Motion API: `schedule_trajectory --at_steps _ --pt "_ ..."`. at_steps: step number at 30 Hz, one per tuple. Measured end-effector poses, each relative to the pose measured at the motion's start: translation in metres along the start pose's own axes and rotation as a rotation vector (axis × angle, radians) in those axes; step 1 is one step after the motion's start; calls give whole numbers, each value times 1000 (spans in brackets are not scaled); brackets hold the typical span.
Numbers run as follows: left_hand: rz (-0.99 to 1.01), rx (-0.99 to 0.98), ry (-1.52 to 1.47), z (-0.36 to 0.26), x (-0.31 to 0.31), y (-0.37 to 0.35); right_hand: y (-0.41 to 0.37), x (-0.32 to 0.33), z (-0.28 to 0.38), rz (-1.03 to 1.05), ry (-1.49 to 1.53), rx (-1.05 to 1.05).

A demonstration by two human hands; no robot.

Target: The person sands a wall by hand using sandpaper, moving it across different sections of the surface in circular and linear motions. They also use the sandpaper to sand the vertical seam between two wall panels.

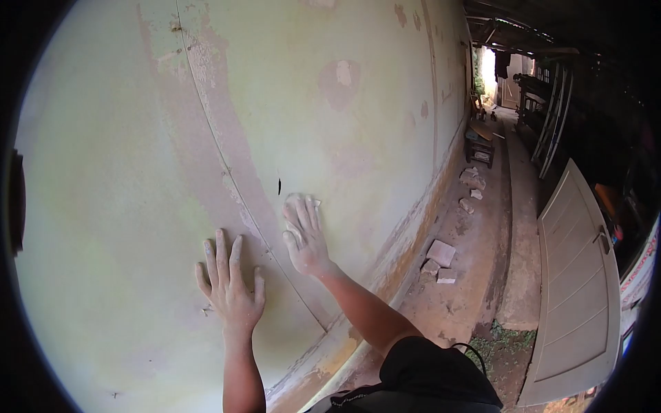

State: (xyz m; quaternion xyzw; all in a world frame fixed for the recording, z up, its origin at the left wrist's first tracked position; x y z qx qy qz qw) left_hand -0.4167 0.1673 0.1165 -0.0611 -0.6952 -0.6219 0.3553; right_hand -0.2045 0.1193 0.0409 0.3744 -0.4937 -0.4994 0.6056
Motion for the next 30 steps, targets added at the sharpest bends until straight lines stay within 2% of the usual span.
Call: schedule_trajectory --at_steps 3,5,8,10,12,13,14,16,18,19,20,22,23,25,26,28,30 --pt "-13 70 14 -8 -8 2 116 38 -56 -155 22 -237" --pt "-64 128 61 -15 -14 7 190 64 -82 -212 91 -302" --pt "-93 208 71 -23 -25 9 211 68 -73 -256 7 -199" --pt "-117 284 60 -29 -31 10 157 49 -34 -83 -91 -14" --pt "-129 303 65 -31 -41 7 53 18 -8 114 -34 57" --pt "-127 318 69 -30 -42 3 14 4 -8 213 -27 107" --pt "-108 320 72 -29 -44 0 8 3 -23 213 -17 102" --pt "-88 308 78 -30 -46 -2 6 18 -59 226 -78 267" --pt "-20 285 100 -29 -43 -6 75 46 -93 137 -86 59" --pt "-15 296 107 -29 -41 -6 120 62 -107 7 -99 -30" --pt "6 294 103 -31 -40 -3 159 70 -129 -126 32 -75" --pt "53 299 107 -34 -38 -2 219 86 -134 -263 101 -213" --pt "64 301 104 -34 -37 -3 212 82 -124 -255 97 -221" --pt "57 289 113 -35 -37 -1 199 63 -81 -242 50 -109" --pt "44 291 103 -34 -36 -2 168 52 -47 -116 -55 -37" --pt "53 295 35 -29 -38 -4 81 19 -4 73 -73 49" --pt "68 281 43 -29 -37 -6 17 8 -29 201 -57 190"
Point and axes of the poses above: each hand's wrist, its own y-axis towards the middle knuckle, its own x-axis out of the back of the hand, z = x × y, the point moved 4 cm from there along y, towards the middle knuckle, and after that the axes turned 1 degree about x, right-handed, at the moved point
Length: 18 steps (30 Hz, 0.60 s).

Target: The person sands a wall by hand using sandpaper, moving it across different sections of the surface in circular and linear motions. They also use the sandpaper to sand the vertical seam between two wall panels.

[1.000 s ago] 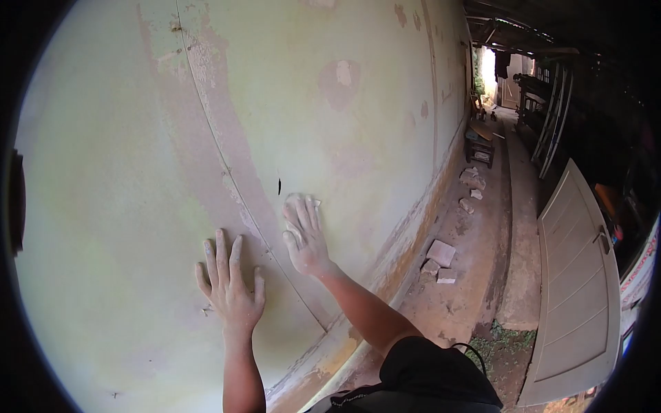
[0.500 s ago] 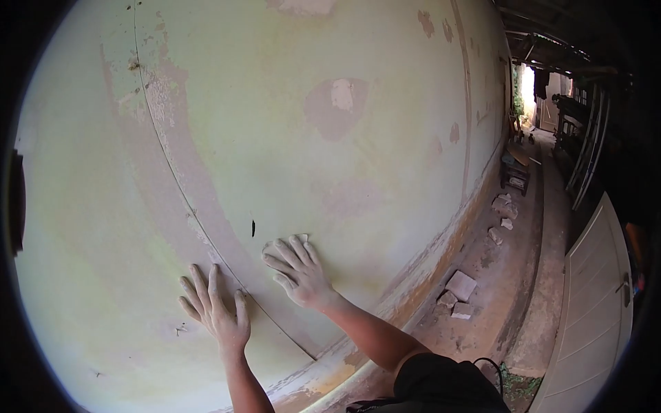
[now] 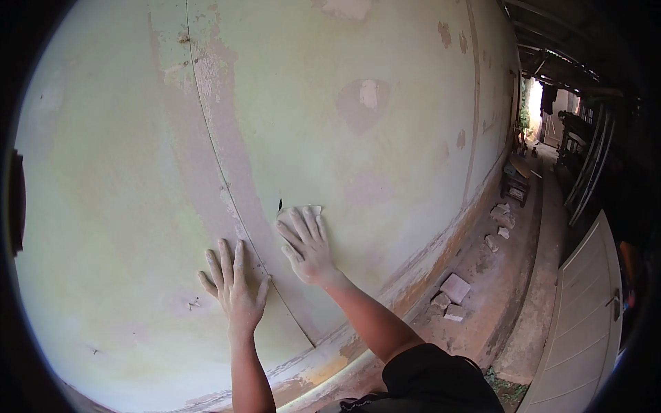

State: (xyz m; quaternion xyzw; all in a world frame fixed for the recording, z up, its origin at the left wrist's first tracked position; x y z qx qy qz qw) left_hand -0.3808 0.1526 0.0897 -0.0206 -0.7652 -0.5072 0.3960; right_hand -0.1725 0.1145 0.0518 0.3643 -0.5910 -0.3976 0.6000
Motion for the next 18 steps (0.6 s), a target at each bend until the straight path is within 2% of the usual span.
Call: schedule_trajectory --at_steps 2,3,4,6,8,10,11,14,15,17,18 --pt "17 -33 12 3 -2 0 10 23 -49 49 19 -59" --pt "8 -28 12 7 -2 1 31 35 -85 -94 -48 -134" --pt "14 -54 16 7 -2 0 67 57 -117 -265 11 -247" --pt "48 -55 -19 3 0 0 139 100 -167 -400 117 -376" --pt "40 -48 -28 0 1 0 172 103 -166 -491 77 -500" --pt "19 -46 -47 -1 -2 -3 159 94 -88 -408 48 -312" --pt "29 -39 -64 2 -4 -5 135 74 -53 -295 -18 -222" --pt "45 -42 -81 3 -4 -1 18 6 14 -31 -15 3" --pt "54 -49 -78 5 -2 -3 10 8 4 -33 -12 -7" --pt "26 -85 -30 8 -9 -2 8 28 -42 123 -44 51" --pt "16 -115 13 9 -11 -6 28 40 -71 47 -104 3"
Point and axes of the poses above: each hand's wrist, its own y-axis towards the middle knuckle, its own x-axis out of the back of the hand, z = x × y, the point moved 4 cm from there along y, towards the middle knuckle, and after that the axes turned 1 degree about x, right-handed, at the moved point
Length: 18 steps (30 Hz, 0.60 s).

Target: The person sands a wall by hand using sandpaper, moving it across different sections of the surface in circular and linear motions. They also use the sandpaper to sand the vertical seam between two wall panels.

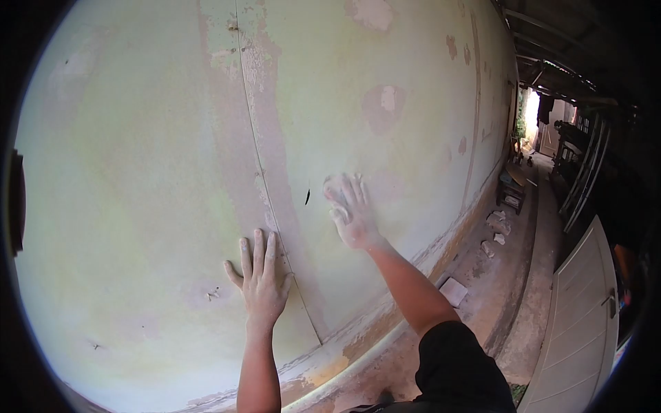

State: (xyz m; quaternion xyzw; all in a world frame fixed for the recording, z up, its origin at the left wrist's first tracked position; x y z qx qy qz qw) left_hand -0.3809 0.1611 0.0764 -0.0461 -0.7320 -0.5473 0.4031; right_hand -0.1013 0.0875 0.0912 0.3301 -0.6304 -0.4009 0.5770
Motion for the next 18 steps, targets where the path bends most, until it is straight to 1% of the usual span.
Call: schedule_trajectory --at_steps 1,2,3,4,5,6,7,8,9,10,11,12,13,14,16,18 --pt "7 7 9 1 0 -3 30 16 -28 -31 -2 -199" --pt "13 5 5 0 1 -1 61 34 -54 -206 164 -292" --pt "17 7 0 -1 1 1 89 37 -93 -323 191 -355" --pt "32 15 20 -3 2 1 116 42 -117 -327 175 -456" --pt "36 21 29 -4 4 2 127 43 -132 -331 156 -564" --pt "55 29 33 -5 5 3 129 46 -113 -394 146 -536" --pt "71 38 33 -7 6 3 134 51 -76 -458 133 -506" --pt "69 41 38 -8 6 2 122 52 -32 -449 118 -340" --pt "78 51 38 -8 6 1 103 42 9 -354 127 -243" --pt "82 61 41 -8 7 3 75 19 39 -332 95 -114" --pt "76 64 47 -8 7 5 38 -2 70 -308 105 -58" --pt "75 68 60 -9 7 5 -6 -22 80 -171 105 -3" --pt "76 70 74 -10 7 4 -32 -35 83 -35 103 49" --pt "65 62 93 -9 5 3 -31 -29 69 -41 111 48" --pt "67 61 125 -10 3 4 -21 -11 19 24 95 35" --pt "75 66 147 -11 6 3 20 10 -31 -92 77 -89"
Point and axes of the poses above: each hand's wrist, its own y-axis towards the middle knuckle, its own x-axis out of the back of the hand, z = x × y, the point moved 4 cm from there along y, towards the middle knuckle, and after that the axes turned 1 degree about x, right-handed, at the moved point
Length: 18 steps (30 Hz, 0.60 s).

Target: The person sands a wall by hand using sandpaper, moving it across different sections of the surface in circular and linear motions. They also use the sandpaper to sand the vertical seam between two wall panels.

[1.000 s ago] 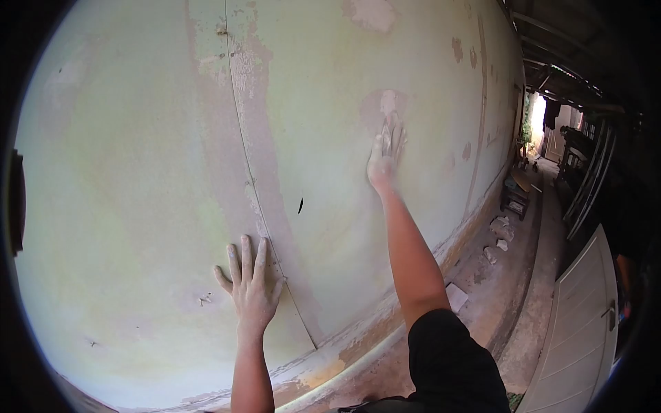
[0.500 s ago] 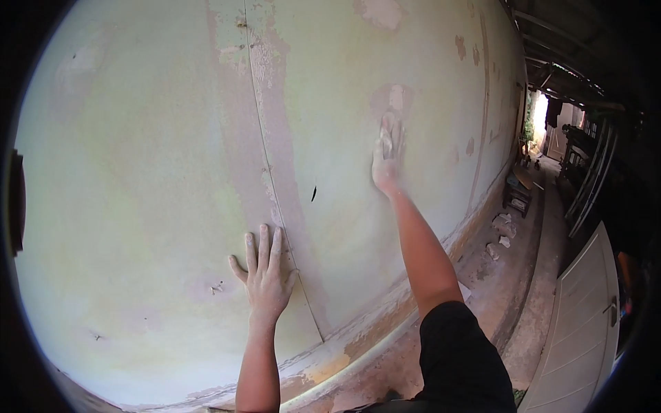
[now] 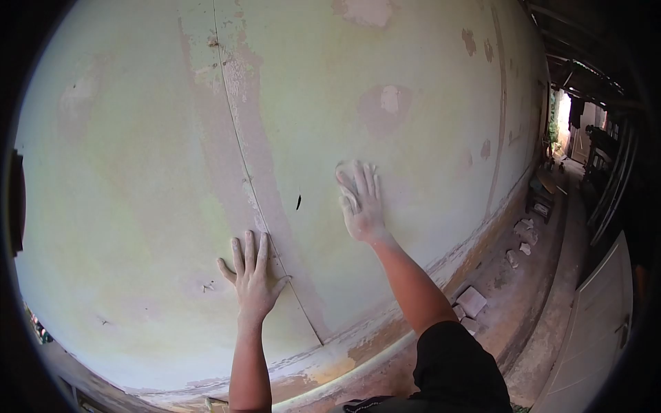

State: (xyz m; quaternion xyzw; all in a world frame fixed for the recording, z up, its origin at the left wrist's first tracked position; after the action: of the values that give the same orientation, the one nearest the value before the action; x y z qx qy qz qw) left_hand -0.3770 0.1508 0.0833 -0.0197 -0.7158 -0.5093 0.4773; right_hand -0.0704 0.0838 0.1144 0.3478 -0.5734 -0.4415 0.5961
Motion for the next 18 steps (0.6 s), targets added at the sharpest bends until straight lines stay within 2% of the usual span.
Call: schedule_trajectory --at_steps 2,4,7,9,11,12,14,17,18 --pt "13 21 -86 -3 4 1 65 33 -37 -191 136 -213" --pt "25 43 -87 -5 6 5 114 42 -64 -359 152 -290" --pt "26 49 -61 -9 1 -1 103 36 10 -362 135 -219" --pt "-35 48 -34 -10 5 14 48 2 76 -111 39 -58" --pt "-115 64 -52 -7 13 21 -26 -27 102 94 10 167" --pt "-120 61 -1 -8 22 27 -33 -25 91 95 12 161" --pt "-96 70 15 -8 26 30 -36 -15 45 273 -46 129" --pt "-53 80 40 -10 26 31 37 23 -39 -101 2 -106" --pt "-46 85 47 -10 26 31 71 36 -70 -206 104 -197"
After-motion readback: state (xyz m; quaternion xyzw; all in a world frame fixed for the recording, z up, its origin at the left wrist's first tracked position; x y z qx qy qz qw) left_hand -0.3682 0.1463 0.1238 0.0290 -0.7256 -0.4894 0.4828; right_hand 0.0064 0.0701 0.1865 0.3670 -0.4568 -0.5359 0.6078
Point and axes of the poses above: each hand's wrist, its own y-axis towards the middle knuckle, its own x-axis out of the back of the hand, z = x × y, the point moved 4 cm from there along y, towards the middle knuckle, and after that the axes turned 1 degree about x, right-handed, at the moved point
